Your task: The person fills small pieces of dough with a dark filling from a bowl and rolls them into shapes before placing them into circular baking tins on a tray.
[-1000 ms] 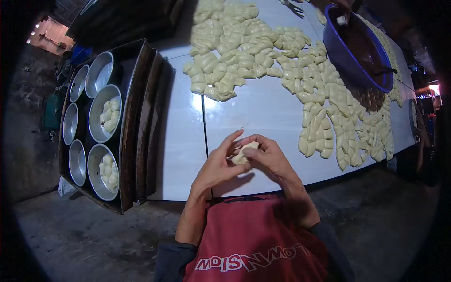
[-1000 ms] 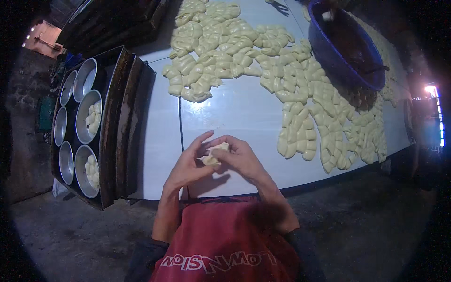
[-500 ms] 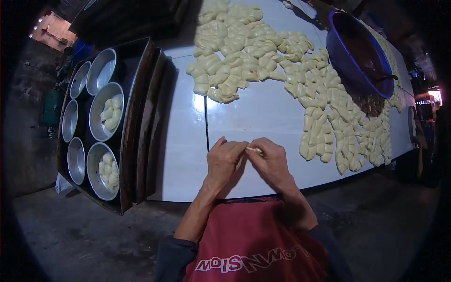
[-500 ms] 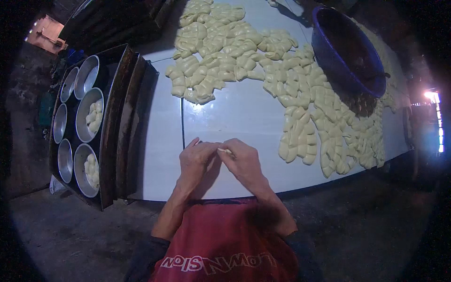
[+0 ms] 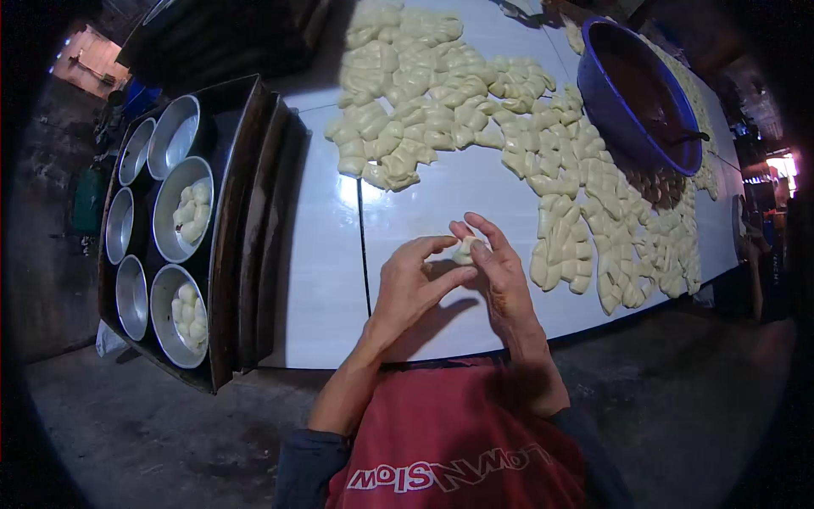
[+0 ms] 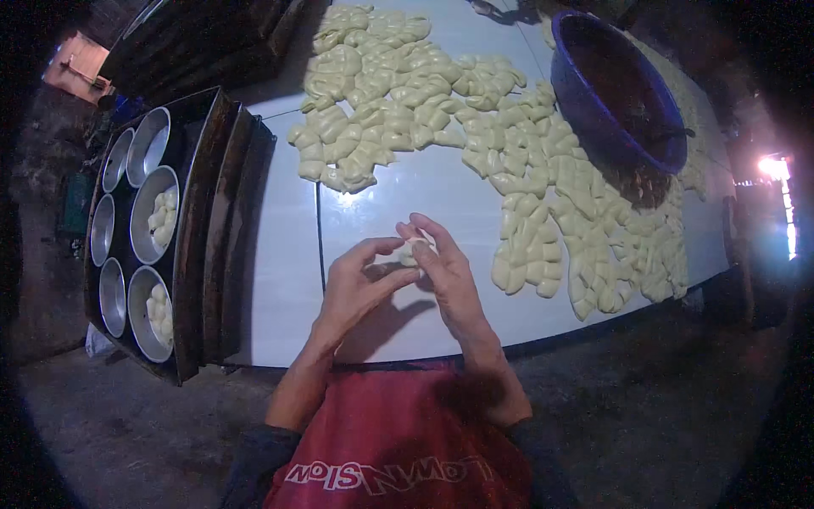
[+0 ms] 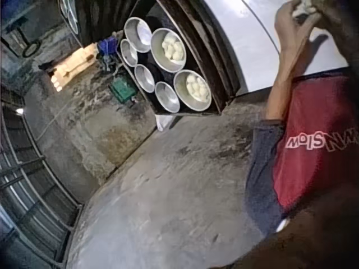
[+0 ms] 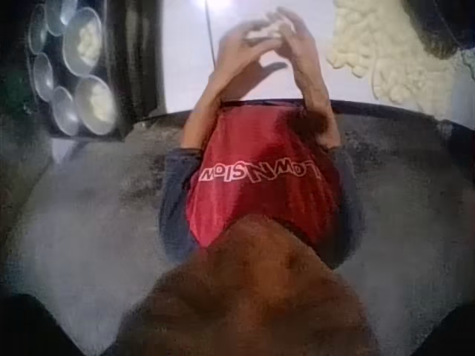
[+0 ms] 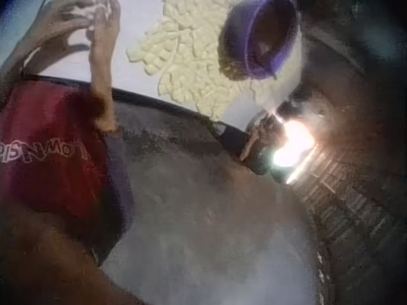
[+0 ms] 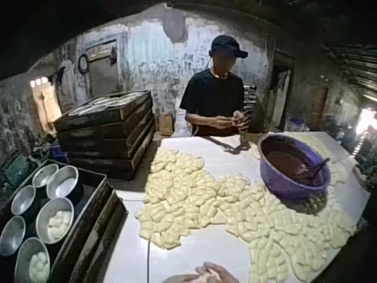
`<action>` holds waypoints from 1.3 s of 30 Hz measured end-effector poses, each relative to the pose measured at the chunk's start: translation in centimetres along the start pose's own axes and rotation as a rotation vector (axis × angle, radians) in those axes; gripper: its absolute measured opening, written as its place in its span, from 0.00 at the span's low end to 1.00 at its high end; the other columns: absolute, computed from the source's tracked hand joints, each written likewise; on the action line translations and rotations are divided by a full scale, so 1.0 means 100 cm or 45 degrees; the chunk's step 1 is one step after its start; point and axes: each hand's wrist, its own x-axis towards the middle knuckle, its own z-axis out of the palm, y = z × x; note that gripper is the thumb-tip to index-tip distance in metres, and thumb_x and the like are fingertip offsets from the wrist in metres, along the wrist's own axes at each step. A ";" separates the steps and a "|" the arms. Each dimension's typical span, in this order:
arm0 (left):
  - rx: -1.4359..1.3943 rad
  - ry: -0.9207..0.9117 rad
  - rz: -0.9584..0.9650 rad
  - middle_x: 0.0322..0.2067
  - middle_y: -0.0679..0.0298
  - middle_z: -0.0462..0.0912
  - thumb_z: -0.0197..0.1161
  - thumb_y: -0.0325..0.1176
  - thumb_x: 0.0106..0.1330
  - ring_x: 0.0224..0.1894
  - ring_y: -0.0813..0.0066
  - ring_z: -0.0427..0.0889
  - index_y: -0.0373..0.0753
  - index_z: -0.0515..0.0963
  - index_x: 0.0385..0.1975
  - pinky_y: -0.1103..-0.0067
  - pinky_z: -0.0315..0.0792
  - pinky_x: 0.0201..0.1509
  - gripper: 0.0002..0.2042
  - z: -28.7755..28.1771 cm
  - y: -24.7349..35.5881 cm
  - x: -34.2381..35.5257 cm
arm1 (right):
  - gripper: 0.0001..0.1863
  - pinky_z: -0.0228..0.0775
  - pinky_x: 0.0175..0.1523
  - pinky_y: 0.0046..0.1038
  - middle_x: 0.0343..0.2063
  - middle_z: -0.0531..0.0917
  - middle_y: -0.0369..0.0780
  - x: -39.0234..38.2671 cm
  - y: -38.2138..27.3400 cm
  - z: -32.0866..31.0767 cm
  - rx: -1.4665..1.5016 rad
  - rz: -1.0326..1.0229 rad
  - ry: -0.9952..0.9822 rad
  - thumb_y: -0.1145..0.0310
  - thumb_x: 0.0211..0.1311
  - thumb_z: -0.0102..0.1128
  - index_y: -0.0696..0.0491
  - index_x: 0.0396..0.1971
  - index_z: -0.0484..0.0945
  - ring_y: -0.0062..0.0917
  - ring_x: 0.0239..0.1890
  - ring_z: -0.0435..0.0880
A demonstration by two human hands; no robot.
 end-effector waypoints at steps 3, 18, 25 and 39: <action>-0.734 -0.176 -0.401 0.39 0.57 0.86 0.71 0.34 0.64 0.38 0.76 0.84 0.31 0.81 0.45 0.79 0.77 0.43 0.15 0.009 0.000 0.010 | 0.29 0.59 0.68 0.28 0.66 0.71 0.49 0.005 0.004 -0.007 -0.134 -0.123 -0.028 0.59 0.75 0.51 0.55 0.70 0.59 0.28 0.66 0.69; -0.701 0.053 0.431 0.60 0.43 0.74 0.53 0.67 0.66 0.63 0.54 0.74 0.27 0.57 0.69 0.67 0.68 0.65 0.47 0.098 0.019 0.051 | 0.13 0.72 0.39 0.17 0.37 0.80 0.35 0.003 -0.035 -0.039 0.240 -0.263 0.169 0.77 0.63 0.64 0.57 0.46 0.75 0.14 0.37 0.80; -1.114 0.032 0.379 0.54 0.50 0.81 0.74 0.50 0.58 0.50 0.70 0.83 0.28 0.63 0.68 0.77 0.75 0.55 0.44 0.187 0.029 0.076 | 0.12 0.72 0.38 0.16 0.35 0.81 0.35 0.015 -0.092 -0.085 0.466 -0.220 0.140 0.68 0.68 0.59 0.56 0.47 0.74 0.16 0.34 0.81; -0.891 -0.276 -0.418 0.46 0.55 0.85 0.61 0.32 0.72 0.48 0.75 0.83 0.30 0.74 0.58 0.79 0.77 0.52 0.18 0.143 0.026 0.089 | 0.15 0.70 0.45 0.30 0.36 0.83 0.40 0.180 -0.262 -0.330 -1.649 -0.200 0.491 0.62 0.63 0.58 0.57 0.42 0.78 0.26 0.37 0.80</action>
